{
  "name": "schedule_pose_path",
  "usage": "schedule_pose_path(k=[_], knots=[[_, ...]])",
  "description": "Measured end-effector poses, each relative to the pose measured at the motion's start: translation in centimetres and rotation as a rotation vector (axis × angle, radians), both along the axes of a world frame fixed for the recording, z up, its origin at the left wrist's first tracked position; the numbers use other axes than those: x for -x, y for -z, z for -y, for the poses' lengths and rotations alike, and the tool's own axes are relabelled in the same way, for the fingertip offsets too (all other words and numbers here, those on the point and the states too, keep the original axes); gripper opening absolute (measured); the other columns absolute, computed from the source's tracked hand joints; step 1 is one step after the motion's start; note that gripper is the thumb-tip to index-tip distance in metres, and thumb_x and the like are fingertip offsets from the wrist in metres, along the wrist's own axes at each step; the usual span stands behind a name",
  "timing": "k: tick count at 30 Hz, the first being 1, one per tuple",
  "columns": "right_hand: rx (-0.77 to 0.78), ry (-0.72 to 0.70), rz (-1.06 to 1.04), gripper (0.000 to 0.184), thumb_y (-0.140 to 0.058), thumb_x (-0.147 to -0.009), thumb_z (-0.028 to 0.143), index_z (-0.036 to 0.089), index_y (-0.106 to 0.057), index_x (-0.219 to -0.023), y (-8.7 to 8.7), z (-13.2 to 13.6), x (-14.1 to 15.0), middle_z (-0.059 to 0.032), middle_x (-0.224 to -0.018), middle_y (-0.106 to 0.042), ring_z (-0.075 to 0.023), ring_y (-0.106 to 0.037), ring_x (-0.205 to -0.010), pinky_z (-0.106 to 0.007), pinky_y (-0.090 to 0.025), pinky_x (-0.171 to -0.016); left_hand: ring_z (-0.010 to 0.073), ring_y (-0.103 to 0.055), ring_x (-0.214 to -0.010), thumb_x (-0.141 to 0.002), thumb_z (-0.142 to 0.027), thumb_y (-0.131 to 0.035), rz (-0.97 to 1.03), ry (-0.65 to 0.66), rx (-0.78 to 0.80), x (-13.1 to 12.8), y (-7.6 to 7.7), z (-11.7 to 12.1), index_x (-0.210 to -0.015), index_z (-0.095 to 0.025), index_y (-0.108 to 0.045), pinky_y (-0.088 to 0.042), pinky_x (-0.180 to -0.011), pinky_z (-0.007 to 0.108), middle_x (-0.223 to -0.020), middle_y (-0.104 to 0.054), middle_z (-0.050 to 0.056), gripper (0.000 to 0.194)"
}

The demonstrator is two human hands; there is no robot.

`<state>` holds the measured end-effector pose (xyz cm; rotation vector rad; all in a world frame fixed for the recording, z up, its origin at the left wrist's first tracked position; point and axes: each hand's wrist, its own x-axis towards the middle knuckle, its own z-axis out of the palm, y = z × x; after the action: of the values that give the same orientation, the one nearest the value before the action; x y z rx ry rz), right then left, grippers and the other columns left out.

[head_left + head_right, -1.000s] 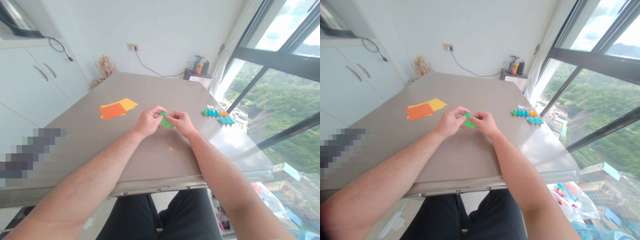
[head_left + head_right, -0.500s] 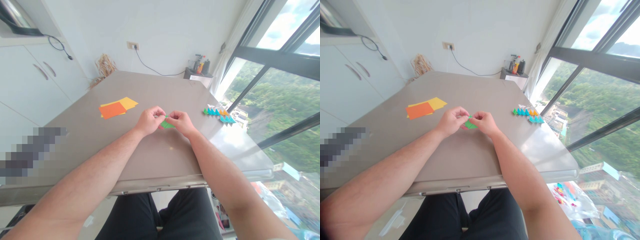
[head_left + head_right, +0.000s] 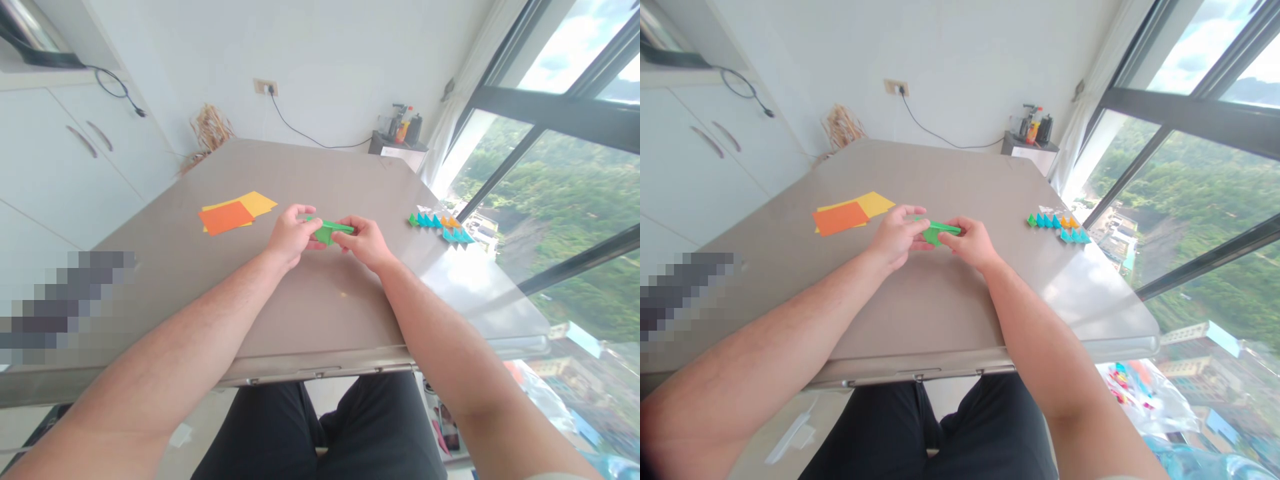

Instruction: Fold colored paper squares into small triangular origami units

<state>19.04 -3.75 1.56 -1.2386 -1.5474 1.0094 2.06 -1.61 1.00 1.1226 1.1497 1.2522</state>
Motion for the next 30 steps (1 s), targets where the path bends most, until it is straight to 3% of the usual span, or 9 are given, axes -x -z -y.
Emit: schedule_pose_path(k=[7, 11, 16, 21, 30], knots=[[-0.027, 0.079, 0.042, 0.011, -0.064, -0.07, 0.028, 0.019, -0.068, -0.076, 0.4, -0.3, 0.0, 0.0048, -0.051, -0.056, -0.0111, -0.051, -0.053, -0.025, -0.038, -0.053, 0.0192, -0.071, -0.07, -0.072, -0.019, -0.073, 0.086, 0.117, 0.056, 0.0, -0.4, 0.4, -0.081, -0.015, -0.062, -0.062, -0.071, 0.04, -0.075, -0.069, 0.005, 0.015], [-0.048, 0.058, 0.016, 0.012, -0.065, -0.069, 0.027, 0.019, -0.069, -0.078, 0.7, -0.6, -0.2, 0.0048, -0.054, -0.057, -0.0114, -0.053, -0.054, -0.026, -0.042, -0.055, 0.0227, -0.074, -0.073, -0.069, -0.022, -0.077, 0.058, 0.214, 0.122, 0.7, -0.1, 0.0, -0.082, -0.015, -0.065, -0.062, -0.074, 0.041, -0.078, -0.073, 0.007, 0.019], [-0.145, 0.041, -0.008, 0.027, -0.064, -0.071, 0.024, 0.023, -0.067, -0.098, 0.8, -0.6, -0.4, 0.0073, -0.06, -0.057, -0.0114, -0.055, -0.054, -0.027, -0.047, -0.057, 0.0221, -0.075, -0.074, -0.068, -0.023, -0.08, 0.063, 0.294, 0.166, 1.1, 0.0, -0.4, -0.082, -0.015, -0.067, -0.061, -0.077, 0.039, -0.08, -0.075, 0.008, 0.02], [-0.196, 0.013, 0.008, 0.012, -0.061, -0.075, 0.025, 0.022, -0.065, -0.086, 0.8, -0.5, -0.6, 0.0061, -0.057, -0.056, -0.0125, -0.059, -0.055, -0.026, -0.045, -0.057, 0.0192, -0.074, -0.074, -0.069, -0.022, -0.08, 0.063, 0.31, 0.143, 1.3, 0.0, -0.5, -0.08, -0.014, -0.069, -0.061, -0.079, 0.036, -0.079, -0.075, 0.007, 0.017], [-0.229, 0.007, 0.047, 0.007, -0.058, -0.074, 0.02, 0.022, -0.063, -0.079, 1.1, -0.7, -0.4, 0.006, -0.058, -0.056, -0.011, -0.056, -0.053, -0.025, -0.043, -0.054, 0.0185, -0.074, -0.076, -0.07, -0.015, -0.077, 0.064, 0.346, 0.157, 1.0, -0.1, -0.2, -0.082, -0.013, -0.07, -0.061, -0.078, 0.034, -0.08, -0.074, 0.007, 0.014]])
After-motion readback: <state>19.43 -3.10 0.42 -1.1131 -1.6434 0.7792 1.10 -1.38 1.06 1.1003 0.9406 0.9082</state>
